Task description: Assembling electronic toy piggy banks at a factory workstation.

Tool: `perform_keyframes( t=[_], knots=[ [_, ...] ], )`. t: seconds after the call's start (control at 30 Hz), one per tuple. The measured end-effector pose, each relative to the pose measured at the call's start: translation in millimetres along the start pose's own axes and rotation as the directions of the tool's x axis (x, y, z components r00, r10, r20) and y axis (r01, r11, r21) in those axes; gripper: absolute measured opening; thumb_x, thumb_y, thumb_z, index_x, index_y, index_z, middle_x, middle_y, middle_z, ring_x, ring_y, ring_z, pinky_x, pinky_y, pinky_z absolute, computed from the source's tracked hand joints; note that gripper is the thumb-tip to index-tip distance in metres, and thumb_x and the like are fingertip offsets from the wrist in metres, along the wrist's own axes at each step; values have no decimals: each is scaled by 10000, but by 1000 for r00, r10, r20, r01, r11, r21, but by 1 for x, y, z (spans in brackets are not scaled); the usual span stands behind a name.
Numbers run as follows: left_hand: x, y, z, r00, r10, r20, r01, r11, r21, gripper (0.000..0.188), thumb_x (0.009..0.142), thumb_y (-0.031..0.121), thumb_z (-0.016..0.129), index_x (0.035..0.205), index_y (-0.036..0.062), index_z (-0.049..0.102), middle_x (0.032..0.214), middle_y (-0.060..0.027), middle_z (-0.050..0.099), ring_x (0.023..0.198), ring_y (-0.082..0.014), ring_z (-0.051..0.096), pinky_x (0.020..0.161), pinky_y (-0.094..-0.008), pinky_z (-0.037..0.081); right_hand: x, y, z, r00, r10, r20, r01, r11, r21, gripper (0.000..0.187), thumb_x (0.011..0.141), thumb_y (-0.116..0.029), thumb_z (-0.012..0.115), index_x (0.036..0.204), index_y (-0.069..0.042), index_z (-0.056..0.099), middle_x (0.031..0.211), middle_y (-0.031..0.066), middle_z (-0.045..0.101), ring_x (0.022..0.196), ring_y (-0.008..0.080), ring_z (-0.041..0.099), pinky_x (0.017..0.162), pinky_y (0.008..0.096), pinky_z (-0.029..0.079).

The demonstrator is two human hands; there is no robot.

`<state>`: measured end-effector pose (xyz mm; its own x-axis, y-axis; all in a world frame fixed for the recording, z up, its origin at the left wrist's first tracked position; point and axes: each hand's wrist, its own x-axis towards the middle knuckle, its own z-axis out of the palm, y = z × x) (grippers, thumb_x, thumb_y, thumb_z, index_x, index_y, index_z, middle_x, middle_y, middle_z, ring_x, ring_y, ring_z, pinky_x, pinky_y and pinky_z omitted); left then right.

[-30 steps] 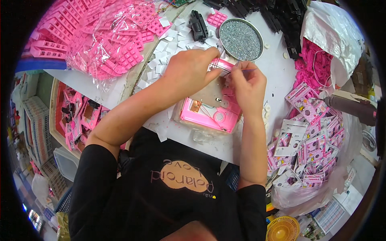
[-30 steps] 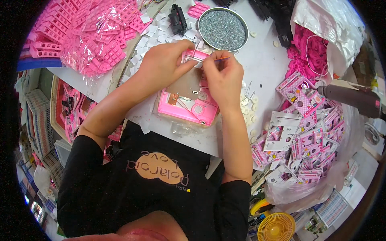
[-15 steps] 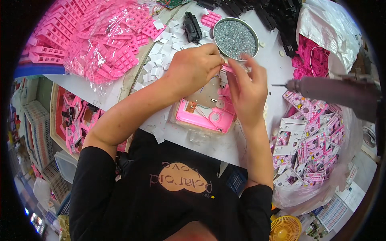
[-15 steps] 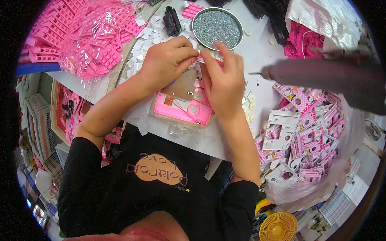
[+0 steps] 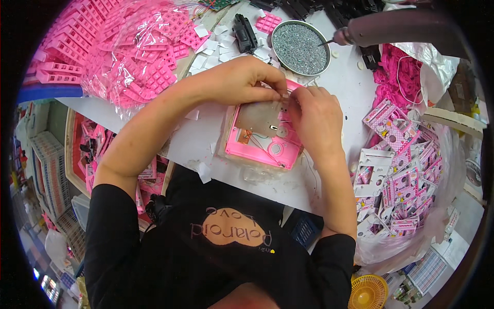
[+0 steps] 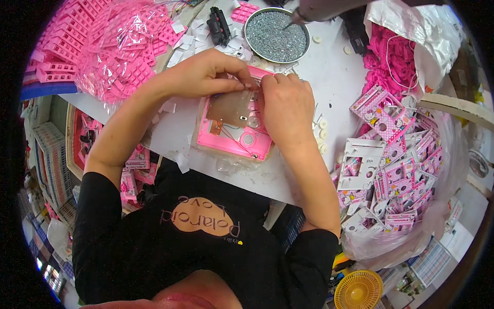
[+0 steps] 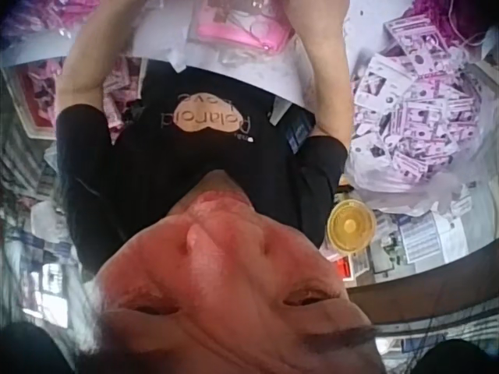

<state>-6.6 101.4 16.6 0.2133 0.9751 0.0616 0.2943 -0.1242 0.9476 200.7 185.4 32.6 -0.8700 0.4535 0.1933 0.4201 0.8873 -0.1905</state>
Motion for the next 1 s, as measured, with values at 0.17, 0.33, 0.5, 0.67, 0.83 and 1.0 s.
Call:
perform_keyframes(
  t=[0.17, 0.33, 0.5, 0.67, 0.83, 1.0],
  knots=[
    [10, 7, -10, 981, -108, 158, 86, 986, 144, 153, 931, 146, 653, 994, 13, 695, 897, -117, 724, 809, -205, 689, 723, -323, 526, 0, 4, -2, 998, -31, 46, 26, 994, 107, 80, 792, -110, 671, 768, -38, 644, 795, 115, 659, 796, 317, 622, 718, 434, 473],
    [5, 8, 10, 1000, -17, -10, 20, 852, 523, 149, 887, 200, 658, 933, 62, 687, 899, -124, 670, 775, -313, 665, 681, -399, 519, -14, -13, -12, 985, -105, 139, 80, 981, 175, 80, 792, -88, 707, 830, -41, 655, 778, 119, 642, 747, 328, 610, 704, 448, 483],
    [7, 10, 27, 989, 150, -16, -97, 712, 695, 126, 842, 198, 657, 873, 77, 669, 944, -111, 605, 746, -321, 658, 659, -430, 525, -36, -24, -2, 1000, -2, -10, 4, 968, 249, 109, 797, -93, 713, 809, -42, 618, 757, 105, 612, 737, 292, 595, 673, 410, 465],
    [29, 22, 26, 969, 12, 246, -208, 574, 792, 161, 822, 193, 658, 925, 80, 710, 980, -120, 618, 783, -303, 686, 662, -420, 547, -46, -25, 2, 998, 52, -45, -38, 963, 265, 124, 806, -79, 727, 820, -44, 609, 774, 100, 612, 738, 290, 584, 671, 408, 462],
    [52, 29, 31, 876, -125, 467, -368, 453, 812, 156, 792, 166, 667, 870, 58, 746, 888, -125, 669, 772, -290, 701, 646, -413, 558, -43, -27, -2, 997, 50, -64, -31, 964, 266, 90, 806, -49, 729, 869, -34, 666, 779, 110, 632, 743, 303, 608, 660, 413, 481],
    [70, 41, 37, 779, -204, 593, -444, 488, 752, 122, 773, 131, 677, 804, 35, 746, 802, -151, 709, 768, -307, 716, 627, -427, 566, -46, -27, -2, 992, 115, -61, -92, 950, 298, 103, 807, -56, 715, 886, -28, 656, 833, 107, 623, 760, 303, 581, 689, 419, 463]
  ],
)
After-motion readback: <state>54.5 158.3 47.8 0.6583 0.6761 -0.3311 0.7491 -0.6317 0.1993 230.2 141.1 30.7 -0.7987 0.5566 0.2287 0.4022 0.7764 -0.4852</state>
